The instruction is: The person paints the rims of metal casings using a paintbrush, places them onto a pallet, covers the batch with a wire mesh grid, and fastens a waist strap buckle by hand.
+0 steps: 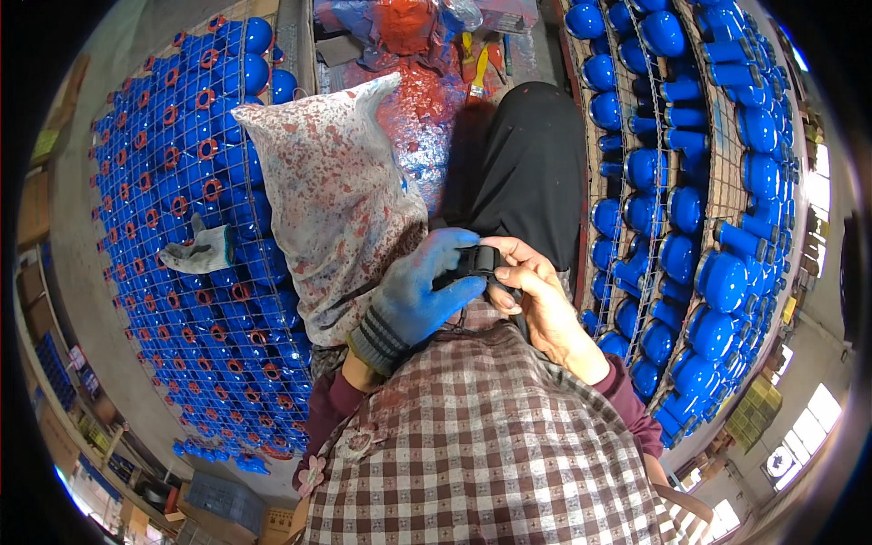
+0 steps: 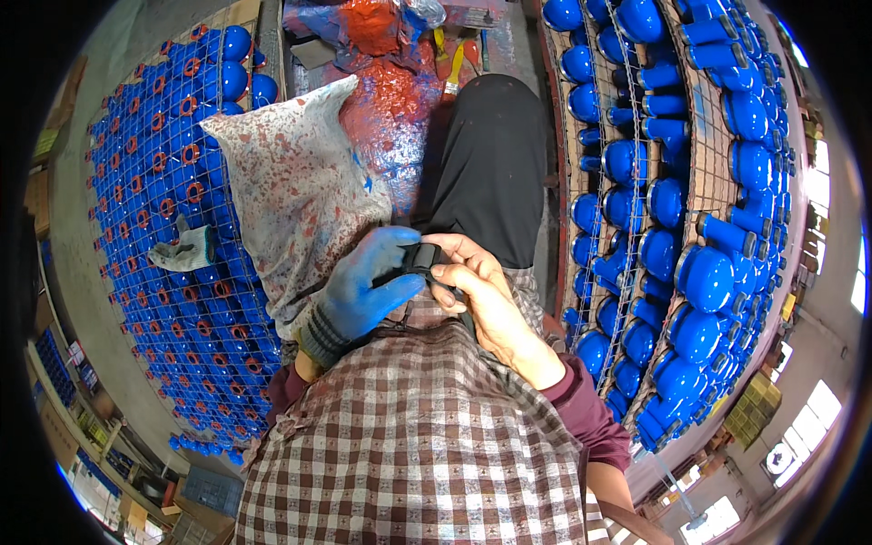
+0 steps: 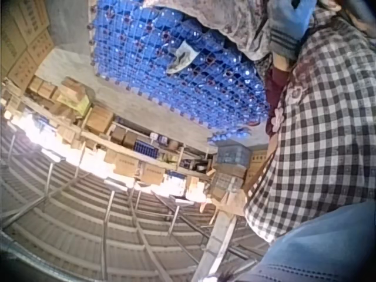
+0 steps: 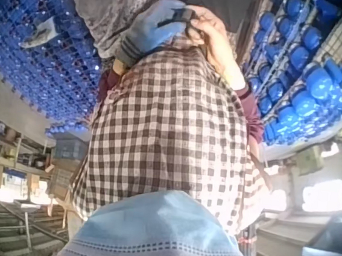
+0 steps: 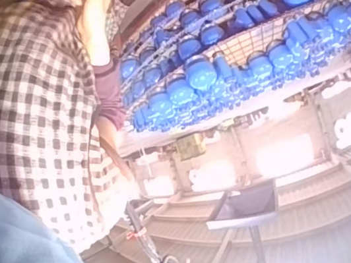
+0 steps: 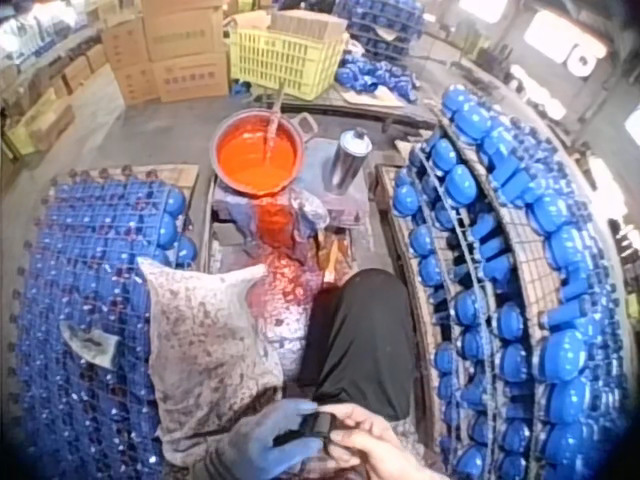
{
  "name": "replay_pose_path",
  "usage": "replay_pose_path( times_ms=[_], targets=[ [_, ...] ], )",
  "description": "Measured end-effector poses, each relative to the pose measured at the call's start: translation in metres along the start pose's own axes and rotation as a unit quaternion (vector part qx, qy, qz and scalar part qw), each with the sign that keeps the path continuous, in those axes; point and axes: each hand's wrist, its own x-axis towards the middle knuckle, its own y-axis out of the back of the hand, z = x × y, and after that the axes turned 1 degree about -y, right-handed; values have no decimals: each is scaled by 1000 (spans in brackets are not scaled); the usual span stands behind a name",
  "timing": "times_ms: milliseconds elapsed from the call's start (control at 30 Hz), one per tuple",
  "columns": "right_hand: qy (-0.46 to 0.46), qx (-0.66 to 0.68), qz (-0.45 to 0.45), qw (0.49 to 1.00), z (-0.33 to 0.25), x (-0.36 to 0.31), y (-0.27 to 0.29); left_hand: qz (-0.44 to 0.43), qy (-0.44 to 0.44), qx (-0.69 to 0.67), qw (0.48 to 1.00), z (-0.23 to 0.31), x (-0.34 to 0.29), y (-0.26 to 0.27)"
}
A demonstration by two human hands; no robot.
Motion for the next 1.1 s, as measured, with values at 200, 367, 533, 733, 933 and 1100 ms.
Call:
replay_pose_path(
  times_ms=[200, 367, 533, 733, 933, 1100],
  targets=[
    [10, 8, 9, 1000, 11, 8, 6, 26, 5, 120, 992, -8, 5, -1],
    [52, -210, 54, 975, -16, 7, 13, 46, -115, 244, 962, -2, 11, -4],
    [76, -425, 40, 901, -60, -5, 13, 15, -147, 290, 946, 7, 17, -10],
    [-9, -466, 40, 884, -76, -7, 21, 2, -217, 323, 921, 12, 22, -18],
    [-101, -462, -77, 878, -90, 4, 32, -1, -268, 353, 896, 11, 21, -23],
    [-171, -379, -116, 902, -87, 2, 43, -13, -239, 331, 913, 6, 20, -27]
  ],
)
